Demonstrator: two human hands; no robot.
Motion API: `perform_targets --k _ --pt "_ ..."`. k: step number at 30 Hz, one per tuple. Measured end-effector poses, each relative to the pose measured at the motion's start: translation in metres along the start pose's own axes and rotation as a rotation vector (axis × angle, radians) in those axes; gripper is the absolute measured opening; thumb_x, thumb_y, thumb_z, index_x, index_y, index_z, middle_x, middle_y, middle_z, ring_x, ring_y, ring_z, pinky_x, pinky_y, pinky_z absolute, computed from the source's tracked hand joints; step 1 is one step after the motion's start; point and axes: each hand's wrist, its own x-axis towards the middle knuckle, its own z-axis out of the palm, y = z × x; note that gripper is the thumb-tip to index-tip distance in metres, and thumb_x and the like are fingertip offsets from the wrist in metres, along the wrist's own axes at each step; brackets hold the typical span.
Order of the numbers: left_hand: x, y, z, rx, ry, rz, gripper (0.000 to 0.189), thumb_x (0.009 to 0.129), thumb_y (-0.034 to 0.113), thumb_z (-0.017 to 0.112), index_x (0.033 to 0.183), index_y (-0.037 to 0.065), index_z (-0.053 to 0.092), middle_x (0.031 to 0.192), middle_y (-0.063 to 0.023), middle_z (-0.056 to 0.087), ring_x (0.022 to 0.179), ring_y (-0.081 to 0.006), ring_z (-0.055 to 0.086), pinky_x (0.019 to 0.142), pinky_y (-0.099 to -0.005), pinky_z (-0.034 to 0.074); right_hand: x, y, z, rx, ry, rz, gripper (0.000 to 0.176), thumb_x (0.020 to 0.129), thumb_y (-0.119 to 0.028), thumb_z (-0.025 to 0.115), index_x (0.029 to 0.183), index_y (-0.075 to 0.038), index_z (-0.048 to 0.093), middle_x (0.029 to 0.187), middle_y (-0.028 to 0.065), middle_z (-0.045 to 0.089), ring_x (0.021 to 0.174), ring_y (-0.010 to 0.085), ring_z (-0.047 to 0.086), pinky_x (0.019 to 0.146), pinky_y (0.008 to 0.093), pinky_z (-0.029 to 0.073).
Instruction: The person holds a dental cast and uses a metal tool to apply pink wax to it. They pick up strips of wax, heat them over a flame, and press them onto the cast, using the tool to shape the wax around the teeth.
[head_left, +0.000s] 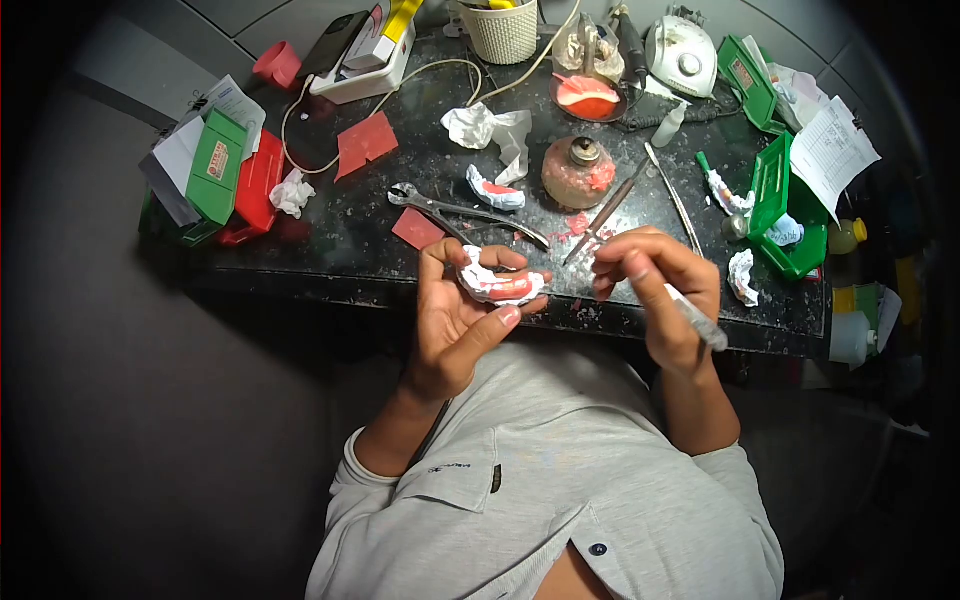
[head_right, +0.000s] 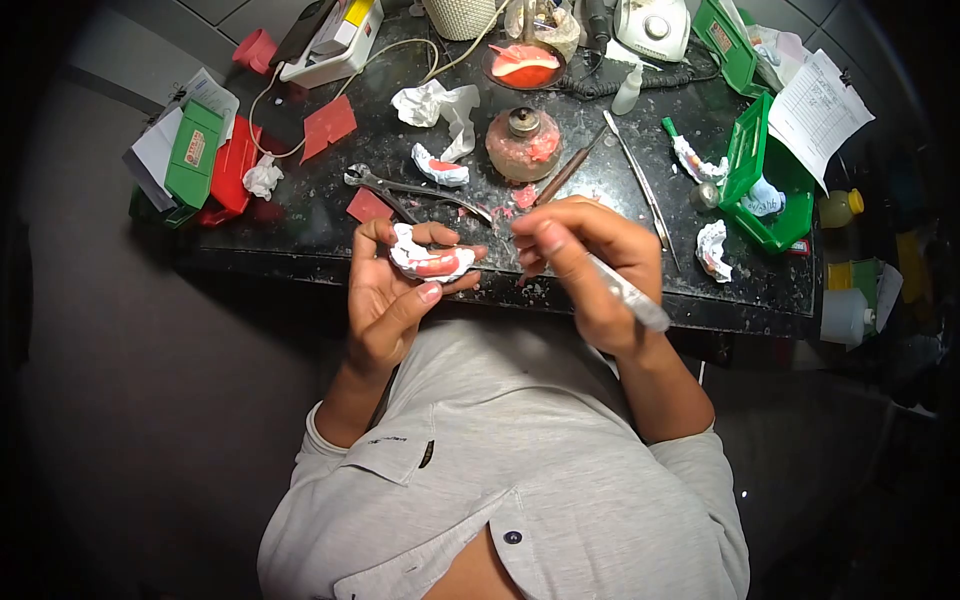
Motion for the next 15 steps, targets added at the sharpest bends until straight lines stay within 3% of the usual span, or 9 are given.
perform_targets --k 1,4,8,10,11,13,15 --pt "0.000 0.000 0.001 -0.130 -0.011 -0.032 0.056 0.091 -0.013 0.062 0.127 0.009 0.025 0.129 -0.0245 0.049 0.118 -0.0329 0.064 0.096 -0.0434 0.060 -0.002 -0.003 0.007 -0.008 0.008 0.030 0.020 0.100 -0.007 0.063 0.112 0.008 0.068 0.099 0.0124 0.071 0.085 0.0135 0.068 0.075 0.0254 0.055" --pt "-0.001 -0.005 -0.001 -0.040 -0.028 0.009 0.051 0.095 -0.011 0.058 0.129 0.008 0.024 0.131 -0.0253 0.051 0.123 -0.0327 0.061 0.105 -0.0476 0.055 -0.006 0.004 0.012 -0.073 -0.044 -0.014 0.026 0.092 0.003 0.072 0.118 0.007 0.068 0.104 0.0148 0.075 0.093 0.0152 0.071 0.078 0.0263 0.057" --pt "-0.001 -0.007 -0.007 0.073 -0.059 0.135 0.050 0.096 -0.010 0.058 0.131 0.006 0.027 0.128 -0.0242 0.056 0.120 -0.0294 0.063 0.104 -0.0446 0.055 -0.001 0.004 0.013 -0.266 -0.122 -0.196 0.025 0.089 0.005 0.073 0.114 0.008 0.071 0.100 0.0173 0.076 0.090 0.0201 0.074 0.078 0.0287 0.058" --pt "-0.001 -0.002 -0.003 0.186 -0.009 0.169 0.047 0.095 -0.010 0.060 0.132 0.004 0.033 0.122 -0.0255 0.062 0.122 -0.0381 0.063 0.100 -0.0463 0.058 -0.001 0.001 0.014 -0.379 -0.169 -0.277 0.022 0.089 0.006 0.072 0.111 0.009 0.071 0.098 0.0187 0.076 0.089 0.0219 0.075 0.079 0.0297 0.059" --pt "-0.002 -0.004 -0.004 0.186 -0.009 0.169 0.047 0.095 -0.010 0.060 0.132 0.004 0.033 0.122 -0.0255 0.062 0.122 -0.0381 0.063 0.100 -0.0463 0.058 -0.003 -0.001 0.018 -0.425 -0.140 -0.318 0.023 0.086 0.007 0.072 0.109 0.009 0.072 0.098 0.0192 0.076 0.087 0.0230 0.075 0.079 0.0301 0.059" --pt "-0.004 -0.009 -0.007 0.247 0.019 0.243 0.042 0.094 -0.010 0.064 0.128 0.000 0.041 0.120 -0.0205 0.065 0.113 -0.0245 0.067 0.100 -0.0371 0.056 -0.002 -0.006 0.021 -0.465 -0.121 -0.370 0.030 0.081 0.006 0.076 0.110 0.005 0.074 0.096 0.0199 0.075 0.086 0.0271 0.076 0.075 0.0321 0.059" --pt "-0.003 -0.010 -0.005 0.261 0.026 0.298 0.041 0.093 -0.010 0.065 0.126 0.000 0.042 0.120 -0.0209 0.066 0.113 -0.0243 0.067 0.101 -0.0369 0.055 -0.004 0.001 0.025 -0.477 -0.107 -0.397 0.030 0.080 0.007 0.075 0.110 0.004 0.074 0.097 0.0201 0.075 0.086 0.0274 0.076 0.075 0.0323 0.059"
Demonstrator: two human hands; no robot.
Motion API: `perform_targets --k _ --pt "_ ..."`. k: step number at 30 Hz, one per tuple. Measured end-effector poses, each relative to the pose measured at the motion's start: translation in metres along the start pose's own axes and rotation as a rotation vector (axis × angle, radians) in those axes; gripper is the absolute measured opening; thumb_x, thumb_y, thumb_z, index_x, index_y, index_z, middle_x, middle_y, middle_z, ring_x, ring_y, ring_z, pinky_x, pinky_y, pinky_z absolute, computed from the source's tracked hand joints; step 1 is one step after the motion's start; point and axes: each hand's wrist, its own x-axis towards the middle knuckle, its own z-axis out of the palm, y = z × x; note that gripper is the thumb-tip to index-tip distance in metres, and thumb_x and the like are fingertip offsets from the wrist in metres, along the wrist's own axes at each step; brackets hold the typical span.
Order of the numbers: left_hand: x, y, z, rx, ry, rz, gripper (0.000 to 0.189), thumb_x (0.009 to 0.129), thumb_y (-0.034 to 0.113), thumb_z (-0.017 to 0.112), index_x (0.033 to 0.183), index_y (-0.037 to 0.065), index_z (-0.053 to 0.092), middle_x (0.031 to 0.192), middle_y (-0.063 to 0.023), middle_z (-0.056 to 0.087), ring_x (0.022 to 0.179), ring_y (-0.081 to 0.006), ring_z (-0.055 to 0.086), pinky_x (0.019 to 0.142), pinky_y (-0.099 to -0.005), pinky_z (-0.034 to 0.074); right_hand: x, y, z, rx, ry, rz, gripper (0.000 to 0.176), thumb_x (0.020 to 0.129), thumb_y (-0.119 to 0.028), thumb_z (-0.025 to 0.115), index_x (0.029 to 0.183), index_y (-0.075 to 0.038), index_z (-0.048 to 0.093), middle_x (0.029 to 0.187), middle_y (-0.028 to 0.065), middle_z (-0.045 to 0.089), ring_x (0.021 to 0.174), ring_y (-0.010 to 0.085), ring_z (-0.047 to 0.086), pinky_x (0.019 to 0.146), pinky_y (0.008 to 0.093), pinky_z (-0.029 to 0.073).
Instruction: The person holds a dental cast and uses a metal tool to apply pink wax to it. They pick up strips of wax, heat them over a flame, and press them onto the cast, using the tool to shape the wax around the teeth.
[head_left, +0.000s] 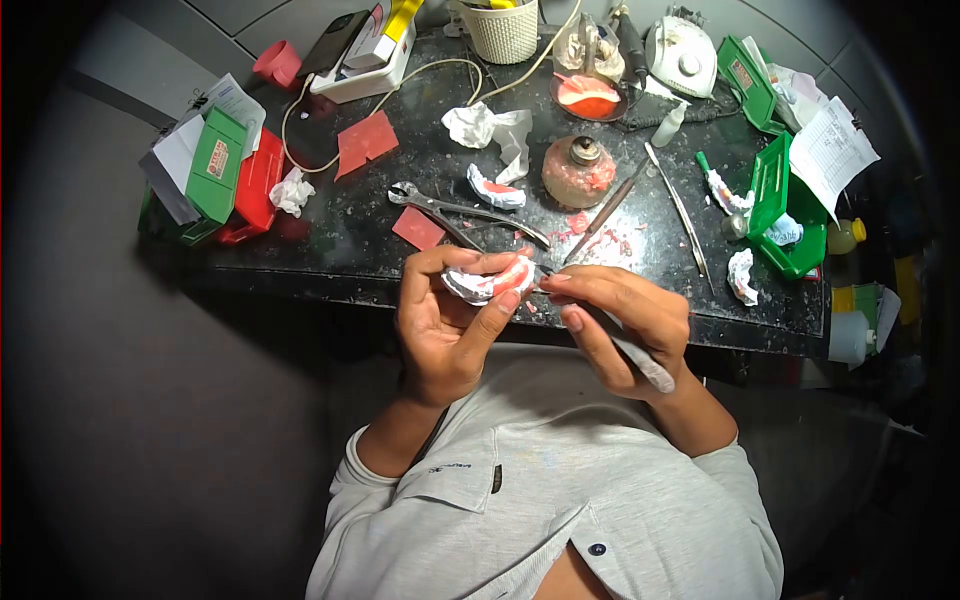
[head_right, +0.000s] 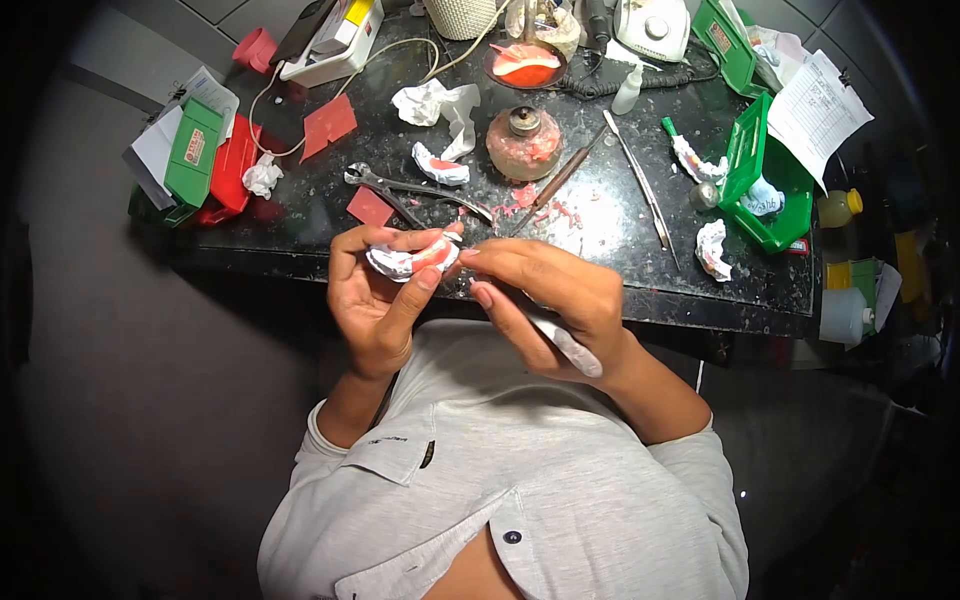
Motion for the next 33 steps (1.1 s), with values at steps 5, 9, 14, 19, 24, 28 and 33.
perform_targets --k 5,9,14,19,24,28,33 --pt "-0.002 -0.003 -0.001 0.122 0.011 0.142 0.043 0.091 -0.011 0.068 0.123 0.000 0.042 0.120 -0.0223 0.063 0.115 -0.0251 0.066 0.104 -0.0384 0.053 -0.001 0.000 0.003 -0.061 0.005 -0.100 0.031 0.080 0.012 0.074 0.111 0.005 0.072 0.097 0.0181 0.077 0.088 0.0288 0.077 0.079 0.0333 0.061" --pt "-0.002 -0.005 0.000 0.176 -0.010 0.234 0.042 0.091 -0.012 0.067 0.120 0.001 0.041 0.119 -0.0218 0.061 0.117 -0.0274 0.065 0.107 -0.0425 0.052 -0.004 0.001 0.003 -0.034 0.004 -0.078 0.029 0.082 0.010 0.074 0.110 0.006 0.071 0.101 0.0200 0.076 0.094 0.0302 0.076 0.082 0.0349 0.061" --pt "-0.001 -0.005 0.002 0.221 -0.040 0.316 0.041 0.090 -0.014 0.067 0.117 0.002 0.040 0.117 -0.0201 0.059 0.121 -0.0327 0.063 0.111 -0.0509 0.049 -0.004 0.004 0.007 -0.032 0.008 -0.159 0.032 0.082 0.009 0.077 0.113 0.005 0.071 0.112 0.0211 0.073 0.101 0.0304 0.074 0.080 0.0353 0.061" --pt "0.000 -0.007 0.004 0.246 -0.037 0.349 0.041 0.090 -0.013 0.066 0.117 0.003 0.040 0.109 -0.0163 0.058 0.116 -0.0282 0.064 0.111 -0.0591 0.046 -0.006 0.001 0.010 -0.045 -0.005 -0.157 0.027 0.084 0.009 0.074 0.110 0.005 0.071 0.110 0.0210 0.074 0.103 0.0311 0.075 0.078 0.0340 0.061" --pt "-0.002 -0.005 0.007 0.282 0.007 0.324 0.040 0.091 -0.012 0.066 0.117 0.004 0.039 0.105 -0.0150 0.058 0.109 -0.0217 0.066 0.111 -0.0678 0.042 -0.006 -0.002 0.010 -0.038 -0.049 -0.111 0.023 0.089 0.008 0.069 0.112 0.005 0.069 0.112 0.0208 0.073 0.108 0.0340 0.073 0.092 0.0398 0.060" --pt "-0.001 -0.006 0.006 0.275 -0.011 0.354 0.040 0.091 -0.012 0.066 0.116 0.003 0.039 0.106 -0.0160 0.058 0.108 -0.0226 0.067 0.111 -0.0671 0.043 -0.006 -0.003 0.010 -0.045 -0.044 -0.115 0.023 0.090 0.009 0.069 0.112 0.005 0.069 0.112 0.0202 0.073 0.108 0.0338 0.073 0.092 0.0400 0.060" --pt "-0.004 -0.002 0.009 0.228 0.032 0.289 0.041 0.090 -0.013 0.067 0.116 0.002 0.040 0.107 -0.0168 0.060 0.107 -0.0227 0.067 0.110 -0.0612 0.046 -0.007 0.000 0.009 -0.068 -0.044 -0.135 0.022 0.090 0.009 0.068 0.111 0.004 0.069 0.111 0.0199 0.073 0.108 0.0335 0.073 0.092 0.0389 0.060"
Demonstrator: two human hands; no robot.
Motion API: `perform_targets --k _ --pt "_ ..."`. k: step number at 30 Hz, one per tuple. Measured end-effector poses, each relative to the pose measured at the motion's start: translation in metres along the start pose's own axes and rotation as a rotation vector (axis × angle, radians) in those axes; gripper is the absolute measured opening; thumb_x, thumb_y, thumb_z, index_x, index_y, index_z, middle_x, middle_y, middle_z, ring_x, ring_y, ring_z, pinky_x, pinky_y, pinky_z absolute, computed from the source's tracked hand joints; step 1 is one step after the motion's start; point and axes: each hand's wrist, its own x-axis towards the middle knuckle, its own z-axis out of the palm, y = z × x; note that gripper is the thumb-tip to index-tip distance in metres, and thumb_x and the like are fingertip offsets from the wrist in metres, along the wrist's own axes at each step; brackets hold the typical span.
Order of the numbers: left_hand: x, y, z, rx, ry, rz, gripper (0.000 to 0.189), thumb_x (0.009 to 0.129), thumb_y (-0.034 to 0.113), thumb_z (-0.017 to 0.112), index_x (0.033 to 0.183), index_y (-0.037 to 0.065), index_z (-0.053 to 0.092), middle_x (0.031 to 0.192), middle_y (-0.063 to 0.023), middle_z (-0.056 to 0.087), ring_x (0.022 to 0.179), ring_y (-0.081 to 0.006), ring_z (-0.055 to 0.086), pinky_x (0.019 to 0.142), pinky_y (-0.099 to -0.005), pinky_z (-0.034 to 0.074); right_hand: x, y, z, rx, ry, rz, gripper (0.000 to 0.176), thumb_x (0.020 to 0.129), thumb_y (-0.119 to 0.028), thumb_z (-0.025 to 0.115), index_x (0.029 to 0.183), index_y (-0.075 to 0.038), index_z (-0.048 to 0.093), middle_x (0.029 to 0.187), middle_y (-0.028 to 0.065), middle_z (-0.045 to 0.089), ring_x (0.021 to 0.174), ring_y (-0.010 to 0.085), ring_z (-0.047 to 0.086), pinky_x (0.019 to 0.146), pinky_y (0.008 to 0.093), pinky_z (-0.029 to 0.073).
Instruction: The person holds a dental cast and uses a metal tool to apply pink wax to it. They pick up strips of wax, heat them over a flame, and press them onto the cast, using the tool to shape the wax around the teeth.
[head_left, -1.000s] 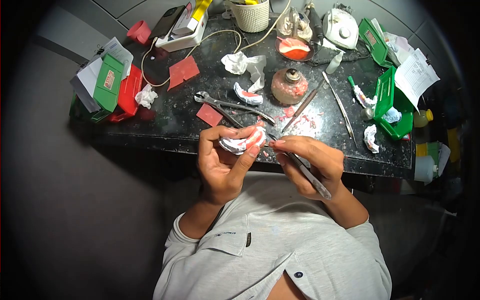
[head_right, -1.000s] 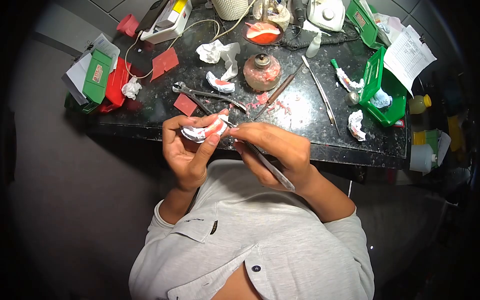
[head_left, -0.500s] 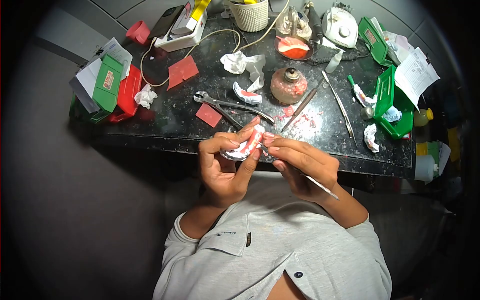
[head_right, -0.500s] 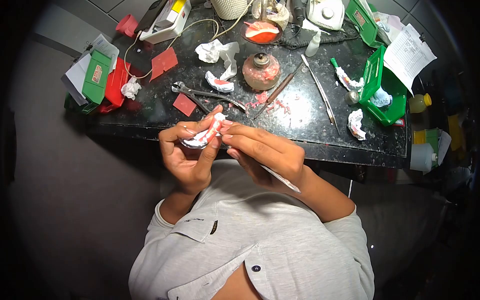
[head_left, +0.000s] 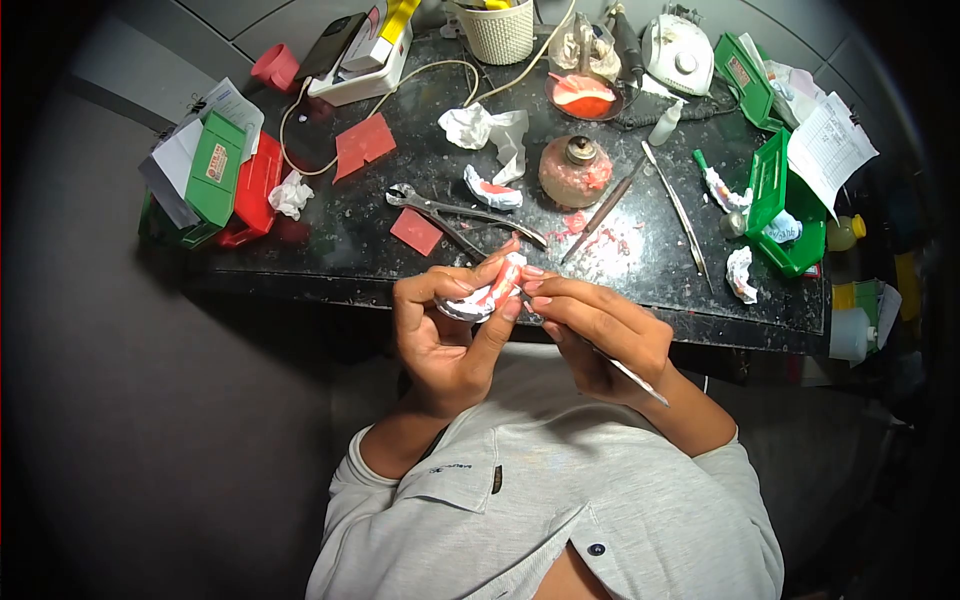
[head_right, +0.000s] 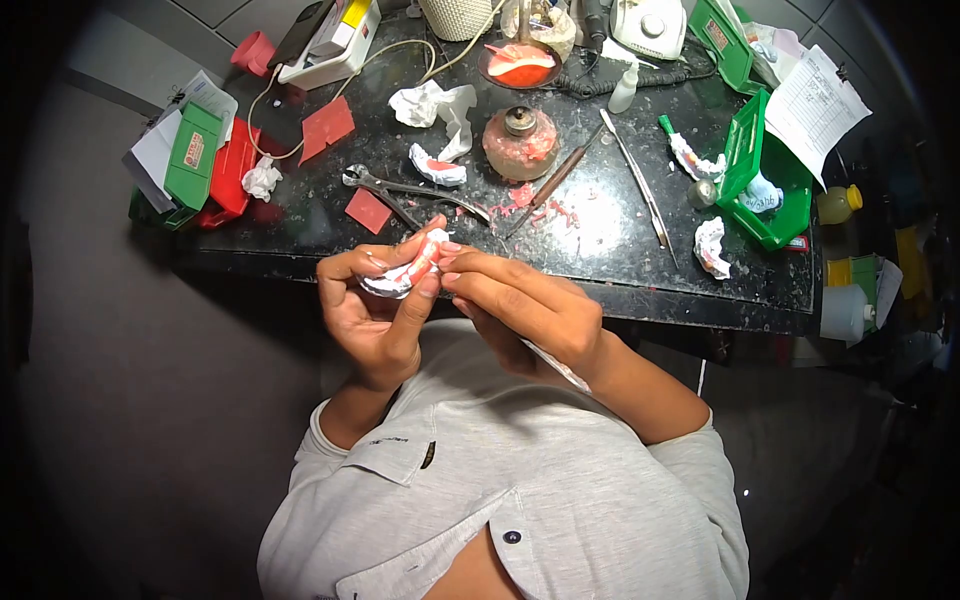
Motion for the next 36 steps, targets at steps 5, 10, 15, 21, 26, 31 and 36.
perform_targets --k 5,10,15,21,26,31,36 --pt "0.000 0.005 -0.004 -0.131 0.027 -0.165 0.041 0.089 -0.011 0.069 0.117 0.000 0.041 0.112 -0.0188 0.062 0.114 -0.0239 0.066 0.105 -0.0406 0.053 0.003 0.001 0.001 -0.039 0.014 -0.041 0.026 0.084 0.009 0.073 0.109 0.005 0.070 0.109 0.0196 0.073 0.104 0.0322 0.074 0.086 0.0368 0.062" --pt "-0.001 0.001 -0.009 -0.230 0.048 -0.276 0.039 0.090 -0.009 0.069 0.116 0.002 0.043 0.109 -0.0169 0.065 0.109 -0.0194 0.067 0.098 -0.0342 0.055 0.002 0.007 -0.001 -0.023 -0.019 -0.048 0.026 0.084 0.013 0.070 0.109 0.005 0.069 0.110 0.0207 0.073 0.107 0.0331 0.073 0.088 0.0371 0.062" --pt "0.000 0.001 -0.009 -0.348 0.091 -0.405 0.036 0.090 -0.007 0.069 0.115 0.003 0.045 0.108 -0.0148 0.066 0.102 -0.0175 0.068 0.094 -0.0320 0.056 0.002 0.007 -0.003 -0.002 -0.033 -0.019 0.028 0.081 0.016 0.071 0.108 0.006 0.069 0.109 0.0216 0.073 0.107 0.0337 0.074 0.087 0.0369 0.062" --pt "0.003 0.000 -0.013 -0.441 0.087 -0.457 0.035 0.091 -0.006 0.068 0.117 0.002 0.045 0.107 -0.0173 0.070 0.099 -0.0183 0.070 0.090 -0.0325 0.058 0.002 0.013 -0.005 0.060 -0.045 -0.013 0.029 0.080 0.016 0.072 0.107 0.006 0.069 0.108 0.0215 0.073 0.105 0.0335 0.074 0.089 0.0369 0.062" --pt "0.006 0.000 -0.015 -0.501 0.037 -0.527 0.031 0.093 -0.003 0.062 0.118 0.000 0.044 0.105 -0.0142 0.064 0.101 -0.0262 0.071 0.086 -0.0417 0.065 0.005 0.011 -0.007 0.058 -0.029 0.000 0.027 0.080 0.011 0.075 0.106 0.005 0.070 0.104 0.0183 0.073 0.094 0.0278 0.075 0.082 0.0323 0.061" --pt "0.008 0.000 -0.019 -0.571 0.029 -0.593 0.031 0.093 -0.003 0.062 0.118 -0.001 0.043 0.106 -0.0161 0.065 0.100 -0.0285 0.072 0.084 -0.0413 0.066 0.005 0.011 -0.009 0.089 -0.048 0.028 0.026 0.080 0.011 0.074 0.105 0.004 0.070 0.105 0.0176 0.073 0.094 0.0278 0.075 0.082 0.0322 0.060" --pt "0.007 -0.003 -0.021 -0.633 0.047 -0.621 0.032 0.094 -0.002 0.061 0.119 -0.001 0.043 0.105 -0.0170 0.065 0.100 -0.0295 0.073 0.083 -0.0421 0.067 0.008 0.010 -0.013 0.106 -0.075 0.047 0.024 0.080 0.011 0.073 0.103 0.004 0.071 0.103 0.0177 0.074 0.093 0.0282 0.075 0.081 0.0321 0.061"
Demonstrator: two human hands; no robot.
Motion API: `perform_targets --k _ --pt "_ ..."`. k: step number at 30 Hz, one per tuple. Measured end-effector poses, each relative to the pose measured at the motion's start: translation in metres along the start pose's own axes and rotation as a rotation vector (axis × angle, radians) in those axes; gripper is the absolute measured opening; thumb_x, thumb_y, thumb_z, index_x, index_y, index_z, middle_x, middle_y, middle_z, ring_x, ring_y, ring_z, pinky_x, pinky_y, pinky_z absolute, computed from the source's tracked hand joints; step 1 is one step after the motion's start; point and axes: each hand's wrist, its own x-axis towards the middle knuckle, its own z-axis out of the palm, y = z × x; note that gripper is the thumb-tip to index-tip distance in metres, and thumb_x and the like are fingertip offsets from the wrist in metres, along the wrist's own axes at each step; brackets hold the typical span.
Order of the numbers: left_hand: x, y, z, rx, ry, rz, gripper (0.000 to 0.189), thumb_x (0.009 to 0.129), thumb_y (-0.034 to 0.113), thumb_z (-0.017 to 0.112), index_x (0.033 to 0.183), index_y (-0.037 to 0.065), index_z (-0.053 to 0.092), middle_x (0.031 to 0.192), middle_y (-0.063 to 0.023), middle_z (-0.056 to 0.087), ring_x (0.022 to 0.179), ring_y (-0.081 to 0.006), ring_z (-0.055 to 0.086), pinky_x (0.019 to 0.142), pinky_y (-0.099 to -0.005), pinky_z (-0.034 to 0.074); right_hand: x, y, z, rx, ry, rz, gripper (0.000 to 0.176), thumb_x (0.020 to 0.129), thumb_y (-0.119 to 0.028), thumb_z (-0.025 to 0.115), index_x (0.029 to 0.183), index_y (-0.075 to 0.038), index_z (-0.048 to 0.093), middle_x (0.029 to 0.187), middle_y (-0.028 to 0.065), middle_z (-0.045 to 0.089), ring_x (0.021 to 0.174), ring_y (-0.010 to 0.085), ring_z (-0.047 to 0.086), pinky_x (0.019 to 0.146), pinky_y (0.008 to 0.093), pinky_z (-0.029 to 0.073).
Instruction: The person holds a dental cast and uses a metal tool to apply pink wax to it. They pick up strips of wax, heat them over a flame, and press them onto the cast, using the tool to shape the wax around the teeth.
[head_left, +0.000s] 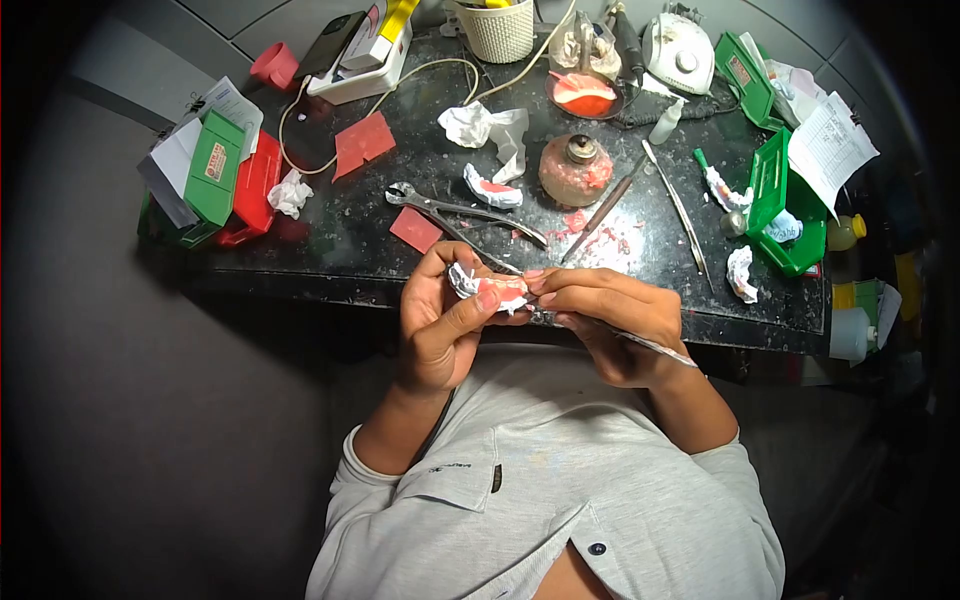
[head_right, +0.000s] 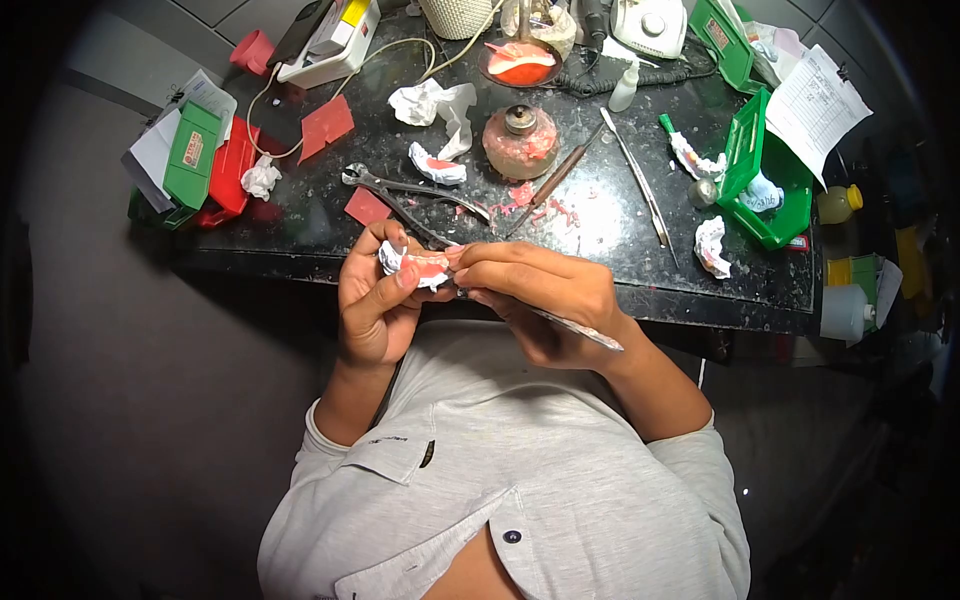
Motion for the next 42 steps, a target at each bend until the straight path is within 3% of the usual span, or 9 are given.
perform_targets --k 5,15,24,27,30,33,37,39,42 --pt "0.001 0.004 -0.003 -0.080 -0.048 -0.104 0.033 0.094 0.001 0.064 0.122 0.001 0.046 0.107 -0.0145 0.066 0.102 -0.0250 0.071 0.084 -0.0419 0.066 0.000 0.001 -0.002 0.057 0.001 0.002 0.022 0.081 0.012 0.072 0.102 0.004 0.072 0.101 0.0178 0.074 0.093 0.0286 0.075 0.080 0.0331 0.061" --pt "0.005 0.001 -0.014 -0.197 -0.131 -0.190 0.038 0.093 0.003 0.066 0.125 0.002 0.046 0.106 -0.0144 0.066 0.099 -0.0245 0.071 0.081 -0.0416 0.066 -0.001 0.006 -0.004 0.148 -0.015 0.001 0.021 0.082 0.012 0.072 0.101 0.004 0.072 0.100 0.0180 0.074 0.092 0.0295 0.075 0.080 0.0348 0.061" --pt "0.006 0.003 -0.013 -0.123 -0.101 -0.154 0.038 0.094 0.002 0.065 0.126 0.002 0.045 0.106 -0.0157 0.067 0.099 -0.0250 0.072 0.080 -0.0419 0.066 -0.003 0.007 -0.002 0.015 0.008 0.021 0.021 0.083 0.010 0.073 0.103 0.003 0.072 0.100 0.0172 0.074 0.091 0.0277 0.075 0.078 0.0330 0.061" --pt "0.005 0.003 -0.007 0.034 -0.060 -0.074 0.040 0.093 0.002 0.065 0.125 -0.002 0.043 0.104 -0.0170 0.066 0.096 -0.0266 0.072 0.080 -0.0427 0.067 0.000 0.007 -0.005 0.019 0.029 0.010 0.024 0.084 0.009 0.073 0.107 0.003 0.072 0.102 0.0176 0.074 0.091 0.0283 0.075 0.078 0.0329 0.061" --pt "0.004 -0.003 -0.006 0.135 -0.081 0.001 0.039 0.092 0.000 0.066 0.124 -0.001 0.044 0.104 -0.0164 0.067 0.100 -0.0251 0.071 0.086 -0.0424 0.064 -0.001 0.010 0.005 -0.048 0.072 0.004 0.028 0.084 0.009 0.072 0.111 0.003 0.071 0.105 0.0179 0.075 0.091 0.0293 0.076 0.078 0.0334 0.061" --pt "0.002 -0.005 -0.003 0.211 -0.096 0.035 0.039 0.091 -0.005 0.069 0.121 0.001 0.044 0.107 -0.0168 0.071 0.101 -0.0189 0.071 0.093 -0.0352 0.058 -0.004 0.010 0.009 -0.034 0.063 0.079 0.032 0.084 0.009 0.072 0.115 0.002 0.071 0.107 0.0170 0.075 0.092 0.0302 0.076 0.079 0.0339 0.061" --pt "0.001 -0.005 0.000 0.244 -0.076 0.019 0.039 0.091 -0.005 0.069 0.121 0.001 0.045 0.107 -0.0152 0.071 0.102 -0.0187 0.070 0.094 -0.0346 0.057 -0.006 0.008 0.009 -0.035 0.081 0.186 0.032 0.083 0.008 0.074 0.114 0.001 0.072 0.105 0.0154 0.076 0.093 0.0302 0.076 0.084 0.0359 0.061" --pt "0.002 -0.008 -0.004 0.242 -0.094 0.050 0.039 0.091 -0.005 0.069 0.121 0.001 0.045 0.108 -0.0136 0.070 0.104 -0.0179 0.070 0.094 -0.0339 0.057 -0.004 0.012 0.010 -0.053 0.057 0.079 0.032 0.081 0.008 0.075 0.112 -0.001 0.073 0.102 0.0142 0.077 0.091 0.0295 0.076 0.088 0.0374 0.060" --pt "0.002 -0.007 -0.003 0.253 -0.092 0.073 0.039 0.091 -0.005 0.069 0.121 0.001 0.045 0.109 -0.0138 0.070 0.104 -0.0174 0.069 0.094 -0.0321 0.056 -0.004 0.009 0.009 -0.044 0.065 0.076 0.029 0.079 0.008 0.077 0.106 -0.002 0.074 0.101 0.0143 0.077 0.090 0.0291 0.076 0.091 0.0383 0.059"
